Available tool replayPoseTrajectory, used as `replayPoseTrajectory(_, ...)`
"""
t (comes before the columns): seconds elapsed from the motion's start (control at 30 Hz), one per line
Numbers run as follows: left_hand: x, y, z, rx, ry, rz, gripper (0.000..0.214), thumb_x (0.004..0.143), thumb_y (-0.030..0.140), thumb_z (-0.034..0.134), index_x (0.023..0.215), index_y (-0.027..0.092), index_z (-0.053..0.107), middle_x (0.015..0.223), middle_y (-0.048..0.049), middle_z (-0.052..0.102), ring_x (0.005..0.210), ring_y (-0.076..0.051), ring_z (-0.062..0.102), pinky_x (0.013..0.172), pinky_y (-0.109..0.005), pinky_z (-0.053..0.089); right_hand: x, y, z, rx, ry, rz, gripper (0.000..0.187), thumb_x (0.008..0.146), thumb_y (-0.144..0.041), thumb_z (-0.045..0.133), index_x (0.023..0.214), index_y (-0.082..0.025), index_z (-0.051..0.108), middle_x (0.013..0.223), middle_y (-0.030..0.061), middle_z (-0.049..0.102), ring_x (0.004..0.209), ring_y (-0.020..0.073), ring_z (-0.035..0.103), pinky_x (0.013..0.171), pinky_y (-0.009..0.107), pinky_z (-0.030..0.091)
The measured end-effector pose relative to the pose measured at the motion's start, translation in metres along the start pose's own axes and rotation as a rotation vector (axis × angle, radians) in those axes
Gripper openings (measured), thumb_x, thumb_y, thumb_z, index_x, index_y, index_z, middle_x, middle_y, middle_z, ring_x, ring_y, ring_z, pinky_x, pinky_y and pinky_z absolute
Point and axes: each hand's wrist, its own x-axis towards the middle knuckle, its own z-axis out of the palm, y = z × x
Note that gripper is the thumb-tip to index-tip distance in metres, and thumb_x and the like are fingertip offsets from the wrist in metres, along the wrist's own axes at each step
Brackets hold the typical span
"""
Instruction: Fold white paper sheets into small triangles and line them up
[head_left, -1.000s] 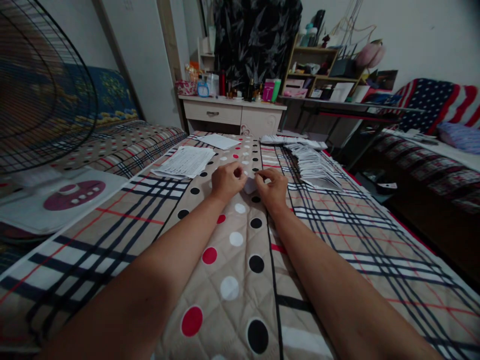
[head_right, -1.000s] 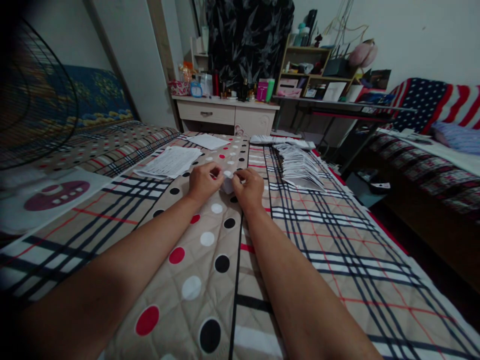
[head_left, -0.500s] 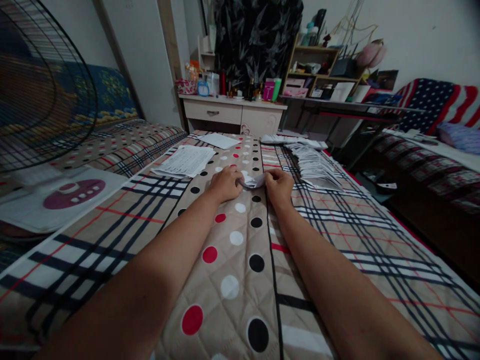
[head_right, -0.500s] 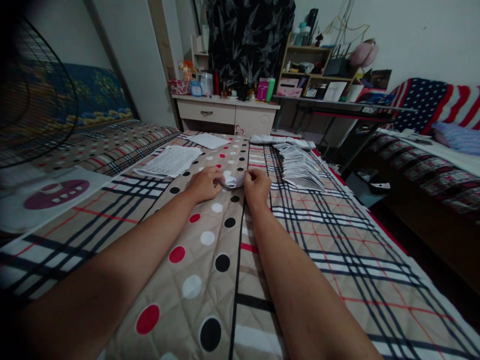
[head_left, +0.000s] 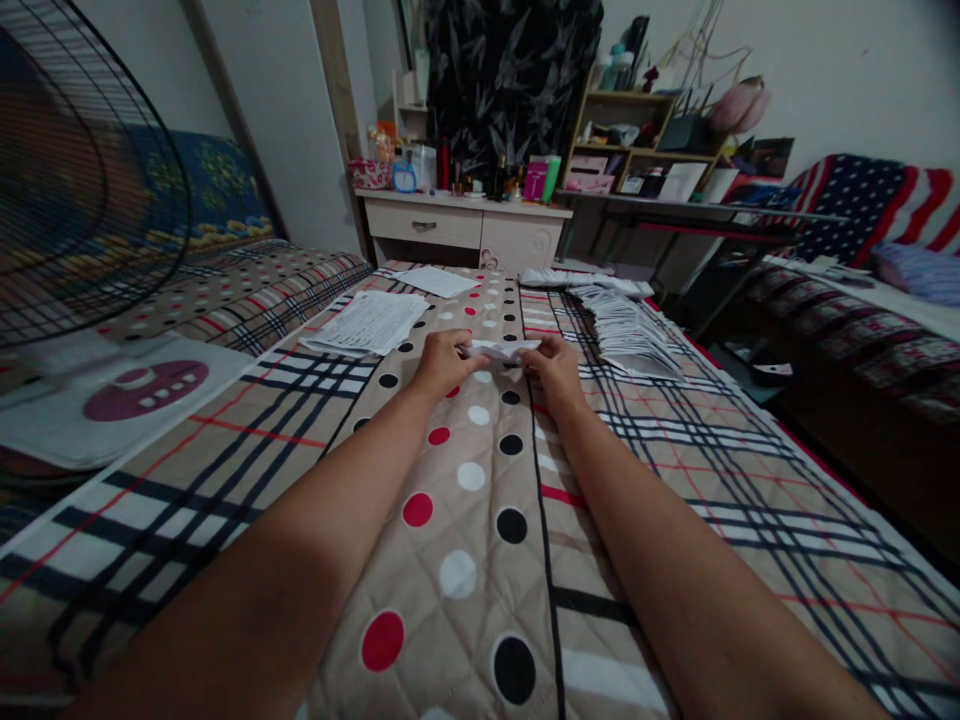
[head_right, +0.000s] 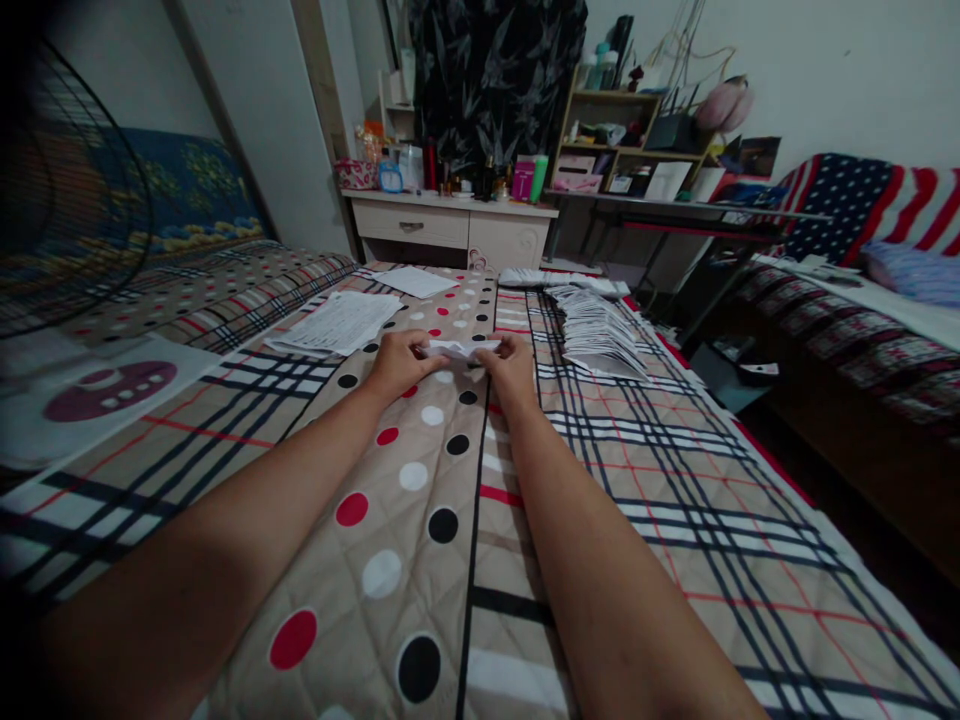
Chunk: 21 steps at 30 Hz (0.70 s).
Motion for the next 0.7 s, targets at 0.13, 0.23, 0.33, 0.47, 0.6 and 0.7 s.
replayPoseTrajectory(0.13,0.001,0.002,-0.002,0.007,0.016,0.051,0.024,0.061,0.024,0.075,0.056,0.018,0.052,0.058,0.003,0.055,0.057,-0.012,0.048,0.058,-0.025,0.036,-0.004,-0.008,0.003,0.023,-0.025,-0.012,0.053,0.048,-0.03,0.082,0.097,-0.02,0.064,0.094,0.0035,0.07,0.078,0.0184,0.064,0.074,0.035,0.053)
replayPoseTrajectory(0.23,0.001,0.004,-0.003,0.001,0.006,0.072,0.022,0.061,0.023,0.079,0.064,0.018,0.058,0.066,0.0019,0.061,0.06,-0.013,0.053,0.06,-0.025,0.039,-0.005,-0.01,0.002,0.007,-0.022,0.008,0.045,0.05,-0.029,0.082,0.091,-0.018,0.068,0.084,0.0025,0.07,0.07,0.0171,0.061,0.068,0.033,0.052)
replayPoseTrajectory(0.33,-0.001,0.01,-0.005,0.058,-0.005,0.077,0.03,0.062,0.021,0.081,0.088,0.02,0.067,0.082,-0.0007,0.069,0.072,-0.016,0.062,0.067,-0.026,0.044,-0.006,-0.013,0.001,0.017,-0.028,0.018,0.033,0.052,-0.028,0.08,0.081,-0.017,0.068,0.072,0.0004,0.068,0.061,0.0149,0.058,0.059,0.029,0.049)
replayPoseTrajectory(0.47,-0.004,0.015,-0.007,0.234,-0.064,0.107,0.058,0.062,0.027,0.085,0.117,0.027,0.066,0.096,-0.0043,0.074,0.089,-0.025,0.066,0.081,-0.034,0.045,-0.009,-0.016,0.001,-0.038,-0.032,-0.021,0.02,0.054,-0.024,0.076,0.07,-0.017,0.067,0.067,-0.0002,0.067,0.058,0.0133,0.056,0.056,0.026,0.045)
replayPoseTrajectory(0.6,-0.002,0.015,-0.003,0.337,-0.141,0.174,0.03,0.07,0.029,0.08,0.099,0.026,0.075,0.093,-0.0059,0.075,0.091,-0.026,0.066,0.088,-0.04,0.041,-0.011,-0.017,0.002,-0.071,-0.096,-0.015,0.016,0.057,-0.025,0.074,0.069,-0.017,0.067,0.064,-0.0009,0.065,0.056,0.013,0.055,0.054,0.025,0.043)
replayPoseTrajectory(0.7,-0.001,0.015,-0.002,0.362,-0.159,0.197,0.012,0.076,0.028,0.074,0.088,0.024,0.077,0.089,-0.0061,0.075,0.088,-0.025,0.065,0.084,-0.039,0.04,-0.011,-0.016,0.003,-0.163,-0.115,-0.045,0.021,0.059,-0.026,0.074,0.079,-0.017,0.071,0.071,0.0005,0.07,0.06,0.0147,0.059,0.056,0.026,0.045)
